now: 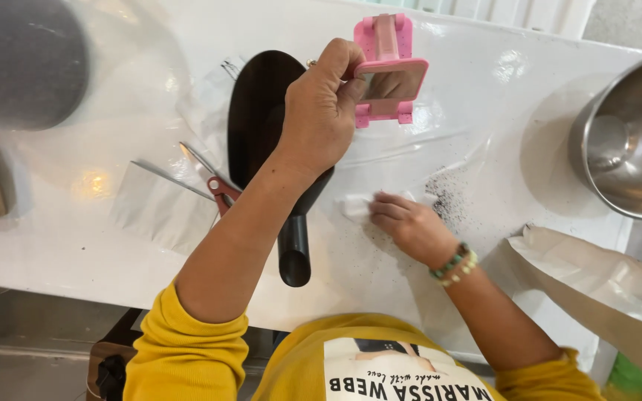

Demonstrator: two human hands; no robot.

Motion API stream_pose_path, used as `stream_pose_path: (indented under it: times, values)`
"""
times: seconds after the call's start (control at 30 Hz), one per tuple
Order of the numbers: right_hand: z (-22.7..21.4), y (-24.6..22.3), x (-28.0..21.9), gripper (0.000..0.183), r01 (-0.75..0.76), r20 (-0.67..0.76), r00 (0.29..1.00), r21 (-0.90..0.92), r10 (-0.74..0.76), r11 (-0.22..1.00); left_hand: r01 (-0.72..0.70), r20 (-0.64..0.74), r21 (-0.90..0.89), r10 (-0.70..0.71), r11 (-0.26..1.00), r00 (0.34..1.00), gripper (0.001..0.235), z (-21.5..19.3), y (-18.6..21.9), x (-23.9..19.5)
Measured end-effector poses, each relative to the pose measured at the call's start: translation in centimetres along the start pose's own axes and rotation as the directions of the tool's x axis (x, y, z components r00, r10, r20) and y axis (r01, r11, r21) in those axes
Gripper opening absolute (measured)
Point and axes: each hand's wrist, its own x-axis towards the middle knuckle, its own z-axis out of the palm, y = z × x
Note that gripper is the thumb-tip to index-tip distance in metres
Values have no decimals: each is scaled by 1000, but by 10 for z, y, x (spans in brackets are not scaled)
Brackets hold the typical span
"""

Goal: Filling a bag with ground coffee using a scoop and then wiping the work surface

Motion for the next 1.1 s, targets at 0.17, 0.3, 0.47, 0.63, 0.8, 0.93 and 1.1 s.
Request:
stream_pose_path:
  times: [0.17, 0.3, 0.47, 0.63, 0.8, 0.93, 1.1]
  values:
    - [-70, 10, -36, 34, -441, -379, 819, 65, 431, 895, -28, 95, 102, 18, 994, 995, 25, 31, -9, 4]
    - [-28, 47, -75, 23, -636, -471, 654, 81, 592, 767, 5, 126, 64, -13, 998, 992, 25, 54, -9, 1]
    - [-7, -4, -66, 41, -406, -326, 865, -10, 381, 914, 194, 164, 75, -203, 978, 965, 22, 73, -20, -7]
    - [-7, -43, -72, 33, -329, -232, 898, 207, 373, 921, 253, 170, 80, -264, 964, 949, 18, 77, -27, -19]
    - [-26, 10, -66, 45, -400, -398, 805, 184, 440, 898, 296, 166, 93, -308, 951, 937, 25, 77, -41, -24]
    - [-5, 56, -62, 55, -517, -387, 767, 100, 512, 850, 394, 137, 119, -408, 911, 903, 19, 76, -44, -24]
    - [4, 3, -48, 35, -328, -266, 913, -24, 310, 944, 361, 142, 192, -390, 912, 910, 16, 75, -41, -26]
